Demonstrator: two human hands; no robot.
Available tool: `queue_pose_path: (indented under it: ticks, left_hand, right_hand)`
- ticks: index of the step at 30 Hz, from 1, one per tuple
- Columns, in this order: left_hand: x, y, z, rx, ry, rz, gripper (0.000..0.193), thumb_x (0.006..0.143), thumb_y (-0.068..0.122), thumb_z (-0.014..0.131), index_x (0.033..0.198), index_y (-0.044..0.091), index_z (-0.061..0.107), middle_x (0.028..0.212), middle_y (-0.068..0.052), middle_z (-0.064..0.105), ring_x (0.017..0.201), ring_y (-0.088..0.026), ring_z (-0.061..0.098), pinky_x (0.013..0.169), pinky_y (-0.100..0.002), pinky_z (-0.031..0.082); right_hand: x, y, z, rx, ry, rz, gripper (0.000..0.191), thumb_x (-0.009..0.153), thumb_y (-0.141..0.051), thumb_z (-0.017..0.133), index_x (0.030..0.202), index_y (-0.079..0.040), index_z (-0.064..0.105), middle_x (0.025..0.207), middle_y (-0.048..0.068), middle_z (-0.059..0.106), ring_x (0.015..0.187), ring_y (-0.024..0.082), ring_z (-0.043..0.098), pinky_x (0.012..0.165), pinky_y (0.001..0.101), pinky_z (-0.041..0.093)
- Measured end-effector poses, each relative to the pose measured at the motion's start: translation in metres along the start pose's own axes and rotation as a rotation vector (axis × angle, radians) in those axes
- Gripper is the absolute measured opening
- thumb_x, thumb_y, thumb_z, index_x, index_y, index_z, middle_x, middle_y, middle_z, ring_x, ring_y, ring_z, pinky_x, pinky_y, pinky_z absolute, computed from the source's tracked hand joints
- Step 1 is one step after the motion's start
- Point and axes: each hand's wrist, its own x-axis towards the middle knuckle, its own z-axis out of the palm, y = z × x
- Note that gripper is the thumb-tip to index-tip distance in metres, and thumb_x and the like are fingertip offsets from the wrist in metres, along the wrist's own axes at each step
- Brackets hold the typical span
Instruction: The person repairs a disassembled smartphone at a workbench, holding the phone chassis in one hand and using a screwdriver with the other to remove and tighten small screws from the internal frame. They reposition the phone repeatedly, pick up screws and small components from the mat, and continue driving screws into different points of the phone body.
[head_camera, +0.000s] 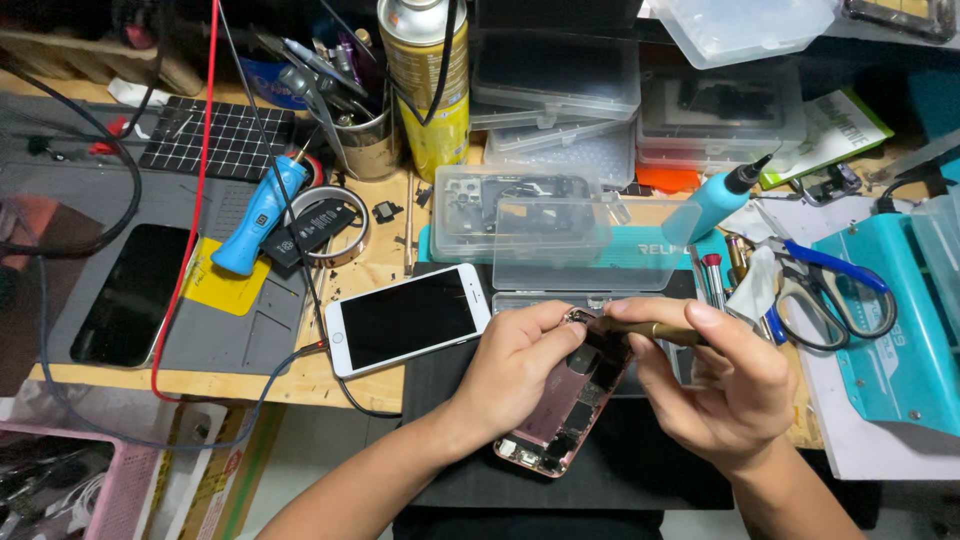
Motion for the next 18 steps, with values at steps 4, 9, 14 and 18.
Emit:
queue_pose_path:
  ticks: [4, 9, 14, 18]
  left_hand:
    - [0.0, 0.001, 0.0, 0.046, 0.014, 0.027, 0.026, 0.103, 0.014, 0.054, 0.109, -0.002, 0.074, 0.088, -0.002, 0.074, 0.081, -0.004, 0.062, 0.072, -0.025, 0.052]
    - [0.0, 0.002, 0.002, -0.076, -0.004, 0.009, 0.026, 0.103, 0.012, 0.053, 0.111, -0.003, 0.072, 0.093, -0.002, 0.074, 0.084, -0.005, 0.064, 0.075, -0.025, 0.054]
    - [-0.001, 0.003, 0.002, -0.061, 0.016, -0.05, 0.025, 0.103, 0.012, 0.053, 0.107, -0.004, 0.072, 0.087, -0.004, 0.073, 0.078, -0.007, 0.064, 0.068, -0.026, 0.053]
    - [0.0, 0.002, 0.002, -0.034, 0.014, 0.018, 0.025, 0.103, 0.012, 0.053, 0.108, -0.004, 0.072, 0.092, -0.003, 0.074, 0.083, -0.005, 0.064, 0.073, -0.024, 0.053]
  right_hand:
    - [0.003, -0.002, 0.0, -0.04, -0.014, -0.023, 0.073, 0.089, 0.018, 0.066, 0.146, -0.006, 0.028, 0.117, 0.029, 0.067, 0.109, 0.033, 0.074, 0.093, 0.0402, 0.064]
    - [0.01, -0.005, -0.002, -0.033, -0.053, -0.018, 0.07, 0.09, 0.016, 0.067, 0.146, -0.007, 0.031, 0.117, 0.028, 0.068, 0.106, 0.033, 0.076, 0.09, 0.0393, 0.064]
    - [0.017, -0.007, -0.004, -0.11, -0.075, -0.08, 0.068, 0.089, 0.015, 0.069, 0.142, -0.008, 0.034, 0.112, 0.027, 0.07, 0.1, 0.034, 0.077, 0.085, 0.0389, 0.064]
    - [0.019, -0.007, -0.003, -0.114, -0.074, -0.09, 0.066, 0.089, 0.014, 0.07, 0.141, -0.007, 0.034, 0.112, 0.026, 0.07, 0.1, 0.034, 0.077, 0.084, 0.0391, 0.065]
